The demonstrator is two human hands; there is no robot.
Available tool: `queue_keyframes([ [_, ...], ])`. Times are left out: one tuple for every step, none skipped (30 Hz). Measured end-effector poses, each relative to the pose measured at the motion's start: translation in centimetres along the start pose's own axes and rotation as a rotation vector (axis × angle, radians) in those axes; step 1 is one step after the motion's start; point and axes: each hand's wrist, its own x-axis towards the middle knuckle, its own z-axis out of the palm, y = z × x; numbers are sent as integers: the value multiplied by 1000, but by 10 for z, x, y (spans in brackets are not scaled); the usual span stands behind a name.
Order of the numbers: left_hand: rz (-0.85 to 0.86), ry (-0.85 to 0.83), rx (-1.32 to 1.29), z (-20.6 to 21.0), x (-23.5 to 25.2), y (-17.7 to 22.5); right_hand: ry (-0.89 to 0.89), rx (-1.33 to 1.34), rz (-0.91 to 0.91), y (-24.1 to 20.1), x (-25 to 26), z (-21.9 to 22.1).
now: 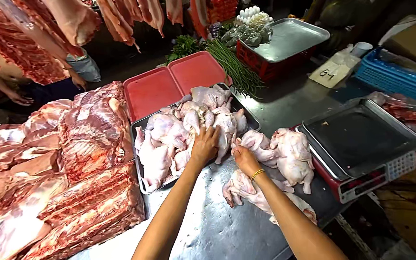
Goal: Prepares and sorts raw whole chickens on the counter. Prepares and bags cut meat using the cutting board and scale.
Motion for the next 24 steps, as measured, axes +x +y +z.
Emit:
queue_keyframes([
  [-42, 36, -21, -3, -8, 10, -22, 68, -12, 7, -15, -9],
  [-84, 69, -57, -7, -16, 24, -71, 131, -24, 14, -40, -23],
  [-112, 91, -116, -15, -26, 43, -126, 198, -38, 22, -73, -37],
  [-111, 84, -186, -22, -38, 64, -165, 272, -59, 35, -112, -50],
  [-78, 28, -279, -29, -52, 87, -179, 355, -92, 53, -152, -64],
  [-20, -54, -379, -31, -65, 108, -164, 429, -142, 76, -192, -77],
  [61, -117, -451, -26, -76, 127, -134, 469, -187, 99, -231, -93],
  [154, -160, -466, -15, -87, 143, -107, 475, -221, 121, -270, -112],
  [237, -178, -434, 1, -97, 155, -74, 465, -238, 137, -307, -132],
  [293, -171, -390, 17, -103, 161, -39, 455, -249, 150, -339, -153],
  [318, -154, -355, 31, -107, 162, -3, 476, -255, 158, -366, -171],
  [324, -132, -329, 40, -109, 158, 46, 507, -250, 167, -388, -184],
  [324, -102, -294, 43, -109, 152, 129, 535, -222, 178, -402, -191],
  [323, -64, -256, 43, -107, 145, 260, 535, -125, 202, -413, -194],
  [311, -44, -219, 42, -106, 138, 437, 490, 20, 242, -420, -191],
  [297, -41, -185, 40, -105, 131, 594, 377, 156, 294, -421, -183],
  [282, -55, -160, 36, -104, 124, 637, 216, 262, 341, -419, -176],
  [260, -77, -140, 32, -103, 119, 598, 98, 332, 370, -411, -170],
  [224, -99, -125, 27, -101, 115, 552, -10, 364, 378, -393, -163],
  [178, -109, -118, 22, -98, 113, 508, -72, 343, 365, -369, -153],
  [122, -131, -109, 14, -97, 116, 506, -85, 260, 341, -345, -136],
  [56, -176, -104, 6, -92, 124, 534, -67, 113, 317, -319, -111],
  [-18, -244, -108, 0, -82, 139, 555, -40, -47, 294, -287, -88],
  [-101, -326, -106, -2, -72, 160, 540, -16, -169, 275, -252, -65],
])
